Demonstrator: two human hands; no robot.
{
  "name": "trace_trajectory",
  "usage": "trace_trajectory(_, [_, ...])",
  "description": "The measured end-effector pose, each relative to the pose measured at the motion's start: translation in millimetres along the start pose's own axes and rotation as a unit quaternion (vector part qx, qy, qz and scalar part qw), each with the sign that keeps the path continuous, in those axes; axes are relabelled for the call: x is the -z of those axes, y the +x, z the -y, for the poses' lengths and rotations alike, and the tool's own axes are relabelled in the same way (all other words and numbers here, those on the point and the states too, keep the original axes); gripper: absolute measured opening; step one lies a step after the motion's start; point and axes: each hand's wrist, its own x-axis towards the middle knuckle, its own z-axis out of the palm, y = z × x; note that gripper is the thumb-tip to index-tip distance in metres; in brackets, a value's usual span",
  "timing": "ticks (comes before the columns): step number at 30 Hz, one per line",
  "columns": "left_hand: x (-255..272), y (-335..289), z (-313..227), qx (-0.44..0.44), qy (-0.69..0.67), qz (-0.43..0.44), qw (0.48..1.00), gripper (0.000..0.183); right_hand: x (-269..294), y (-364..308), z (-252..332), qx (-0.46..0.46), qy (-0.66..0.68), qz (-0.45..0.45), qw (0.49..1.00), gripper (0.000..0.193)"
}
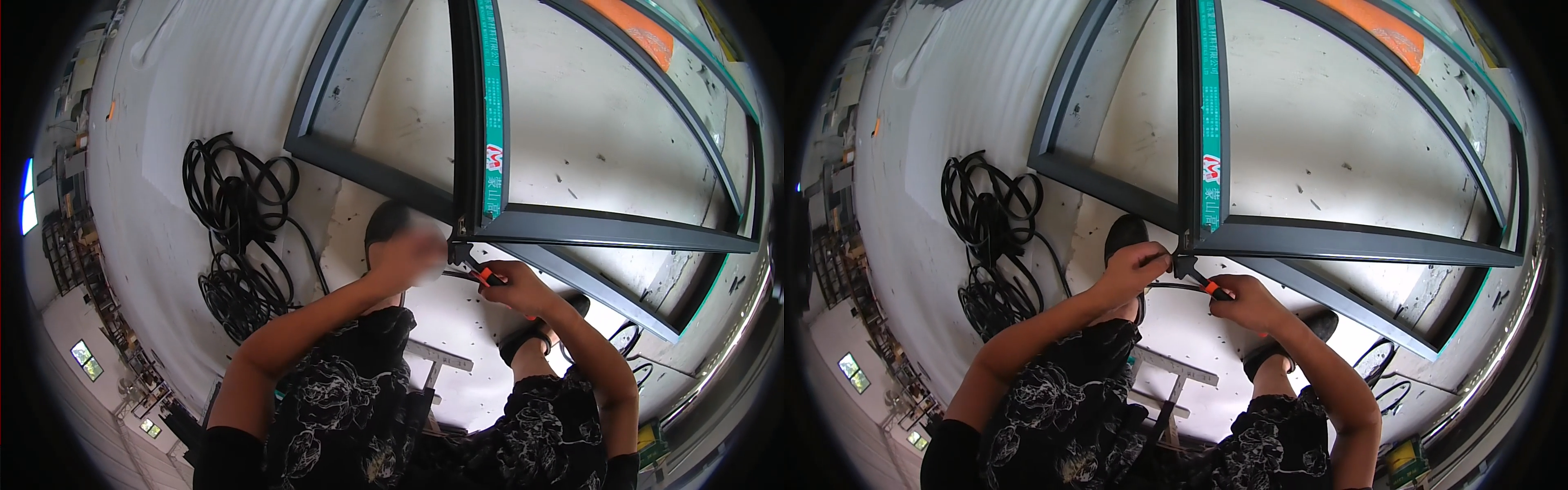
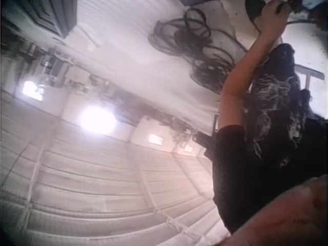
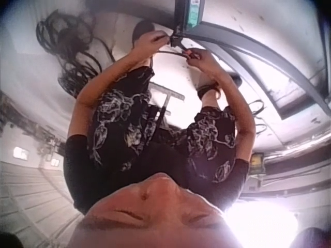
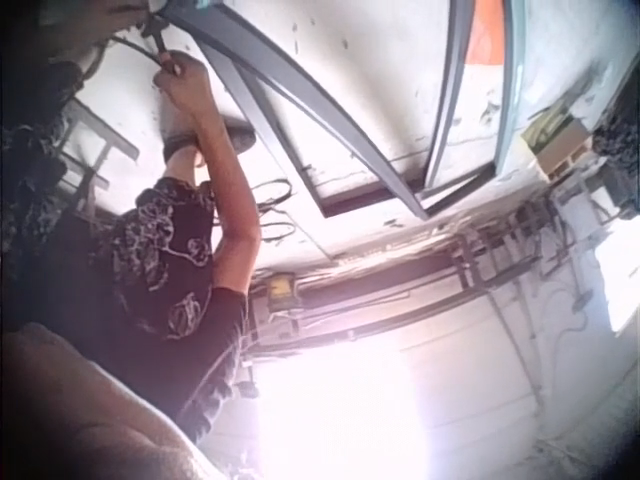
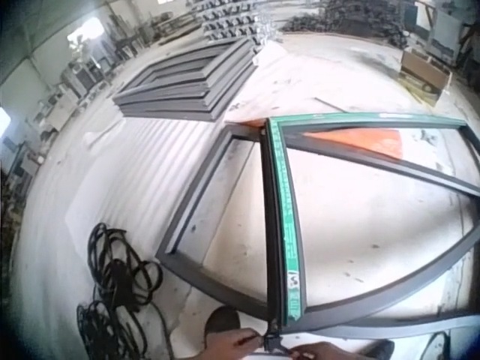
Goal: The person assembles a metal window or door frame by inserting rubber gaskets into the channels by hand and using a tool to cut the material.
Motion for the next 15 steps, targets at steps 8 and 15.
trace_trajectory(8, [7, 8, -22, -0.069, 0.038, 0.017, 0.997, 0.018, 2, -8, 0, -0.017, 0.049, 0.011, 0.999, 0.038])
trace_trajectory(15, [14, 3, -28, -0.043, 0.048, 0.036, 0.997, 0.018, -4, 1, -3, -0.021, 0.070, 0.022, 0.997, 0.039])
